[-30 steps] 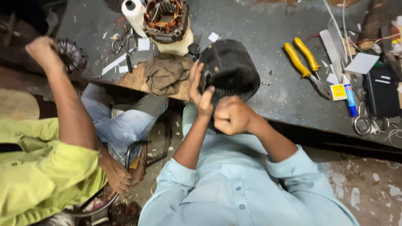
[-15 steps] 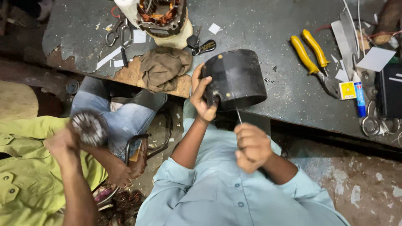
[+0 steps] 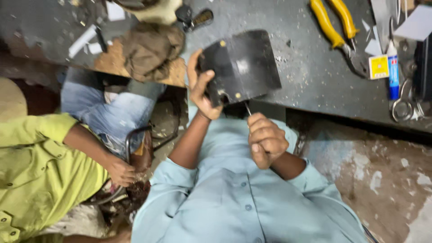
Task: The person uses a screwdriver to scrape and clean the interior slots of a cylindrical motor stator. They then use pliers to adjust the stator and wipe the work area with a cloth. The task is performed at a cluttered workbench with various tools and motor parts visible.
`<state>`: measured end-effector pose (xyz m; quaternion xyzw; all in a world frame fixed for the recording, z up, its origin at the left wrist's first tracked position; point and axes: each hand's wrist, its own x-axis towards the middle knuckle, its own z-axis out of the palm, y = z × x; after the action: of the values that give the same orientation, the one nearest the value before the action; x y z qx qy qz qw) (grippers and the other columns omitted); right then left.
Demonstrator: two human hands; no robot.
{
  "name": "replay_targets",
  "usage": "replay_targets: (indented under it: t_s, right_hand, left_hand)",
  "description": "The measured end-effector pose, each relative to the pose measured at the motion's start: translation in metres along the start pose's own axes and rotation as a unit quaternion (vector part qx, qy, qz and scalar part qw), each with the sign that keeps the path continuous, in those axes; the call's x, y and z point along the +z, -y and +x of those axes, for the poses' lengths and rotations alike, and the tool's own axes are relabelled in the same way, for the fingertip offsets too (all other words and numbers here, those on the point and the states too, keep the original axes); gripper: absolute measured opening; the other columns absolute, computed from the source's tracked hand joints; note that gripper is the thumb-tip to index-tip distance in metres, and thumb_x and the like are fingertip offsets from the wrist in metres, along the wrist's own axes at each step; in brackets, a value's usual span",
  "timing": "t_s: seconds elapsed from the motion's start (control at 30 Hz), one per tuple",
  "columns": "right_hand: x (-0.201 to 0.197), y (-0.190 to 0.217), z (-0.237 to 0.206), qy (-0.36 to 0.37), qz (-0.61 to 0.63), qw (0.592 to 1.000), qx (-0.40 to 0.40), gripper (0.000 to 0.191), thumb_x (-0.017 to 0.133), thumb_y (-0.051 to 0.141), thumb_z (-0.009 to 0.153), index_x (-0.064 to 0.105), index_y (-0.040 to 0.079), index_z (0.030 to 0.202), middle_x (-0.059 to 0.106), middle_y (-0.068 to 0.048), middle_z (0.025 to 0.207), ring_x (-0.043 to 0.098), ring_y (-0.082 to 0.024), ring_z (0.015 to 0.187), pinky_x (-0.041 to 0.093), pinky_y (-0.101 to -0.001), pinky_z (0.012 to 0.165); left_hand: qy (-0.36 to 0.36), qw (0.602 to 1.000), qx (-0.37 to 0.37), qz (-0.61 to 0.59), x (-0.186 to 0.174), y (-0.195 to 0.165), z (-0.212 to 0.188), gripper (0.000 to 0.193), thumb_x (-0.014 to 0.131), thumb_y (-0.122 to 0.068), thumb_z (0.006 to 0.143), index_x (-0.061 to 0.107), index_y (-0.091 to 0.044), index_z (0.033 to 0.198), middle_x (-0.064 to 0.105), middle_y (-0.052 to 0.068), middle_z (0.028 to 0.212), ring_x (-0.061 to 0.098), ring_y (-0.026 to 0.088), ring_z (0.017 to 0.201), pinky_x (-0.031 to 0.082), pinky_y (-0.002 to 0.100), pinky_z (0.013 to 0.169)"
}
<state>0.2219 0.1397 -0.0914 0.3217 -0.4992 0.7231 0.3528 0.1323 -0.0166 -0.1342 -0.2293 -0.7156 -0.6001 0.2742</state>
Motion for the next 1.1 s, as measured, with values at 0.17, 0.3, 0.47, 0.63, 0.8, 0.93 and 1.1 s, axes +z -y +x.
replay_targets:
  t_s: [0.17, 0.3, 0.47, 0.63, 0.8, 0.93, 1.1]
  right_hand:
    - [-0.001, -0.007, -0.013, -0.070, 0.013, 0.997, 0.024, 0.026, 0.056, -0.004, 0.080, 0.039, 0.002, 0.061, 0.050, -0.011, 0.062, 0.045, -0.022, 0.057, 0.041, -0.0429, 0.057]
    - [-0.005, -0.025, -0.010, -0.005, -0.109, 0.993, 0.051, 0.029, 0.054, -0.010, 0.084, 0.038, 0.002, 0.064, 0.053, -0.016, 0.065, 0.053, -0.025, 0.058, 0.047, -0.0450, 0.056]
    - [-0.008, -0.009, 0.005, 0.039, -0.145, 0.982, 0.114, 0.018, 0.052, -0.010, 0.085, 0.046, -0.003, 0.069, 0.059, -0.021, 0.077, 0.059, -0.030, 0.066, 0.050, -0.0435, 0.059]
    - [-0.027, 0.045, 0.012, 0.045, -0.016, 0.991, 0.128, 0.028, 0.053, -0.011, 0.084, 0.038, 0.003, 0.064, 0.051, -0.011, 0.067, 0.047, -0.024, 0.060, 0.045, -0.0437, 0.062]
    - [-0.042, 0.059, 0.023, -0.011, 0.002, 0.998, 0.063, 0.027, 0.057, -0.001, 0.086, 0.040, 0.003, 0.066, 0.051, -0.010, 0.065, 0.047, -0.021, 0.059, 0.043, -0.0419, 0.059]
    - [-0.056, 0.064, 0.038, -0.108, 0.007, 0.993, -0.051, 0.028, 0.062, 0.009, 0.084, 0.041, 0.006, 0.066, 0.046, -0.007, 0.062, 0.045, -0.020, 0.059, 0.041, -0.0407, 0.060]
    - [-0.103, 0.038, 0.052, -0.103, -0.258, 0.941, -0.193, 0.050, 0.071, 0.022, 0.094, 0.032, -0.005, 0.077, 0.039, -0.014, 0.066, 0.043, -0.026, 0.060, 0.045, -0.0412, 0.058]
  left_hand:
    - [-0.010, 1.000, 0.014, -0.010, 0.002, 0.004, -0.002, 0.055, 0.072, -0.043, 0.089, 0.059, -0.017, 0.135, 0.035, 0.027, 0.159, 0.047, 0.042, 0.140, 0.038, 0.051, 0.118]
    - [-0.010, 1.000, 0.025, -0.001, 0.003, 0.002, 0.000, 0.059, 0.069, -0.044, 0.084, 0.058, -0.017, 0.136, 0.035, 0.028, 0.158, 0.044, 0.044, 0.145, 0.037, 0.054, 0.119]
    - [-0.008, 0.999, 0.027, 0.017, 0.002, -0.001, 0.001, 0.058, 0.070, -0.042, 0.087, 0.057, -0.017, 0.137, 0.037, 0.029, 0.158, 0.045, 0.043, 0.141, 0.036, 0.052, 0.117]
    - [-0.006, 0.999, 0.023, 0.023, 0.003, -0.005, 0.006, 0.058, 0.072, -0.040, 0.087, 0.058, -0.014, 0.137, 0.037, 0.028, 0.158, 0.045, 0.043, 0.145, 0.036, 0.051, 0.120]
    - [-0.006, 0.999, -0.033, 0.024, 0.007, -0.011, 0.017, 0.056, 0.074, -0.036, 0.093, 0.061, -0.009, 0.140, 0.041, 0.023, 0.157, 0.045, 0.039, 0.146, 0.031, 0.046, 0.121]
    - [-0.037, 0.996, -0.069, -0.038, 0.004, -0.008, 0.031, 0.066, 0.063, -0.022, 0.084, 0.056, -0.002, 0.146, 0.042, 0.022, 0.159, 0.041, 0.032, 0.148, 0.029, 0.041, 0.127]
    - [-0.097, 0.941, -0.229, -0.229, 0.006, -0.011, 0.056, 0.075, 0.055, -0.006, 0.078, 0.048, 0.007, 0.152, 0.054, 0.028, 0.148, 0.054, 0.035, 0.137, 0.038, 0.042, 0.123]
